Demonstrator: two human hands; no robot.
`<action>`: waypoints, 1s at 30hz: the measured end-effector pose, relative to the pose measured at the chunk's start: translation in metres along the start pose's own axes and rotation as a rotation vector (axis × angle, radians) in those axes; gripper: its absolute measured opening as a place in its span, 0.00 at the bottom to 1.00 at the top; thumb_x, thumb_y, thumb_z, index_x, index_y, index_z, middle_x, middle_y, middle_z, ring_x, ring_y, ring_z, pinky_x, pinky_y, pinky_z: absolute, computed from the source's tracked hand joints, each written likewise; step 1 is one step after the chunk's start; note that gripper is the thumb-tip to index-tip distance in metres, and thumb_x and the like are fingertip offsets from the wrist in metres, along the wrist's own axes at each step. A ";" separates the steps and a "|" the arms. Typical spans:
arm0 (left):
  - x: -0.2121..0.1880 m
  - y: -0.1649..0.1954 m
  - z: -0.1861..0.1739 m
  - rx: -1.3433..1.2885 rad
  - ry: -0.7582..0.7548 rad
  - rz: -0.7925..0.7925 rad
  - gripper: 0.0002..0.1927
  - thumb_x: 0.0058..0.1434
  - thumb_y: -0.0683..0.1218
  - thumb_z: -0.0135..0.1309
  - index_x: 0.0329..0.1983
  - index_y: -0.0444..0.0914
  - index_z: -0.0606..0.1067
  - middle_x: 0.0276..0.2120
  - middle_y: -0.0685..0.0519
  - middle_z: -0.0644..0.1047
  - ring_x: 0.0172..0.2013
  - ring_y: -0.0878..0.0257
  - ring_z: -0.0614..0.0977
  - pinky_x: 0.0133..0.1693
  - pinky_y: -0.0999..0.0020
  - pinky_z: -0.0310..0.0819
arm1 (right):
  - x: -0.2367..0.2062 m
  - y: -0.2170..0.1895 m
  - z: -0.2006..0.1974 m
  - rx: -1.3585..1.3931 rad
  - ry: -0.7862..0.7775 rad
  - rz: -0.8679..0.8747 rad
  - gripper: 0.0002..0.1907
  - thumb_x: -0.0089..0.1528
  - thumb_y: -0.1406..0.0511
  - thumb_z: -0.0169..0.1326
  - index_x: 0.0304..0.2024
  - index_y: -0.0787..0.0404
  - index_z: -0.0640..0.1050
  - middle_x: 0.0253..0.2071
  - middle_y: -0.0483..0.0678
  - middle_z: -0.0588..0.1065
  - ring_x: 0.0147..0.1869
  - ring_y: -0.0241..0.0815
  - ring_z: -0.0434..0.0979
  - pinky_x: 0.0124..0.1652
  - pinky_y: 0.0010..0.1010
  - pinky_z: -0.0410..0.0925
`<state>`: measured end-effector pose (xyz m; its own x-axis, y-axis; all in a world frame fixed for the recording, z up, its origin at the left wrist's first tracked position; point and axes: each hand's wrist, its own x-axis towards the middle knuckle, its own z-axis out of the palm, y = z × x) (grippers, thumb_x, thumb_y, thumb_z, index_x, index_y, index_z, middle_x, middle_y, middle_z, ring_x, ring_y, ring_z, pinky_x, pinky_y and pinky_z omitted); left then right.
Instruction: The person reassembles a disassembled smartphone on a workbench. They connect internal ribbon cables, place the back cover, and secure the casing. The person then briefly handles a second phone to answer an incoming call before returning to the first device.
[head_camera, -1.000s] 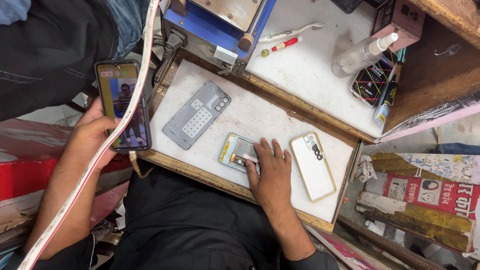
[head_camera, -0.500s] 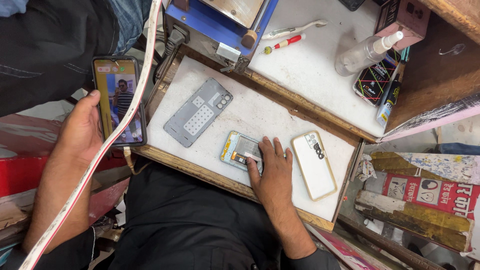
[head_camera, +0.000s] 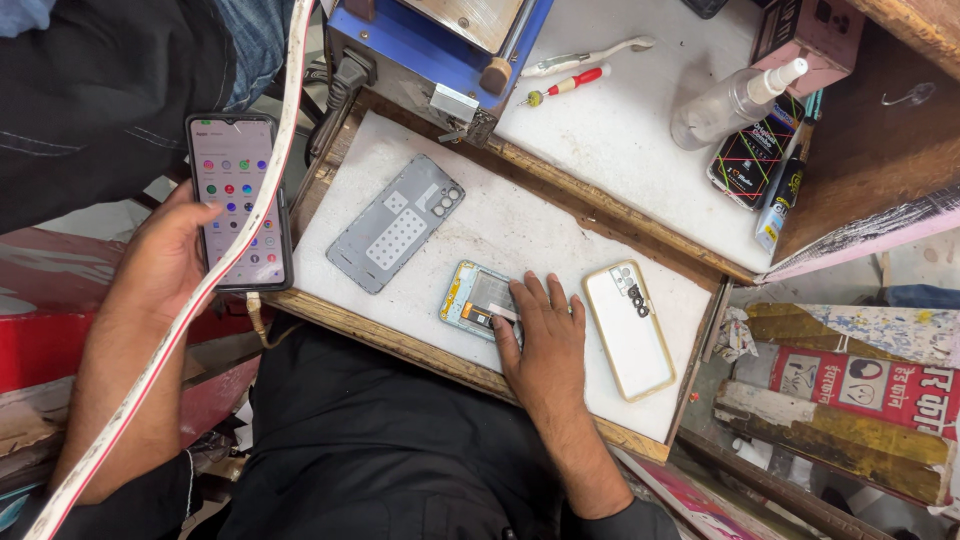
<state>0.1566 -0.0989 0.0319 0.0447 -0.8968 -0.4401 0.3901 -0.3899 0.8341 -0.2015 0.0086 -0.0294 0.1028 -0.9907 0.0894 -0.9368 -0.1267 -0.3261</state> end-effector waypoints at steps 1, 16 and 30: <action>0.000 -0.001 0.000 0.009 -0.002 0.001 0.30 0.61 0.40 0.47 0.69 0.36 0.68 0.56 0.47 0.76 0.56 0.58 0.79 0.58 0.57 0.76 | 0.000 0.000 0.000 -0.011 -0.014 0.011 0.25 0.65 0.56 0.55 0.62 0.60 0.73 0.65 0.57 0.71 0.75 0.60 0.60 0.70 0.59 0.49; 0.001 -0.005 -0.002 0.025 -0.081 0.068 0.29 0.64 0.37 0.46 0.70 0.36 0.68 0.55 0.47 0.76 0.53 0.59 0.80 0.56 0.60 0.77 | -0.001 0.001 0.001 0.036 0.012 0.006 0.26 0.65 0.58 0.56 0.62 0.62 0.72 0.66 0.58 0.71 0.76 0.59 0.60 0.70 0.58 0.49; 0.002 -0.008 0.000 0.012 -0.091 0.098 0.28 0.66 0.40 0.44 0.71 0.34 0.67 0.55 0.47 0.77 0.53 0.60 0.80 0.55 0.61 0.77 | -0.001 0.005 0.002 0.028 0.022 -0.003 0.26 0.65 0.57 0.56 0.64 0.60 0.73 0.66 0.57 0.71 0.76 0.59 0.61 0.70 0.58 0.49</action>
<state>0.1532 -0.0973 0.0245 -0.0022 -0.9457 -0.3250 0.3766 -0.3018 0.8758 -0.2054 0.0090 -0.0332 0.0979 -0.9890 0.1112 -0.9266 -0.1313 -0.3525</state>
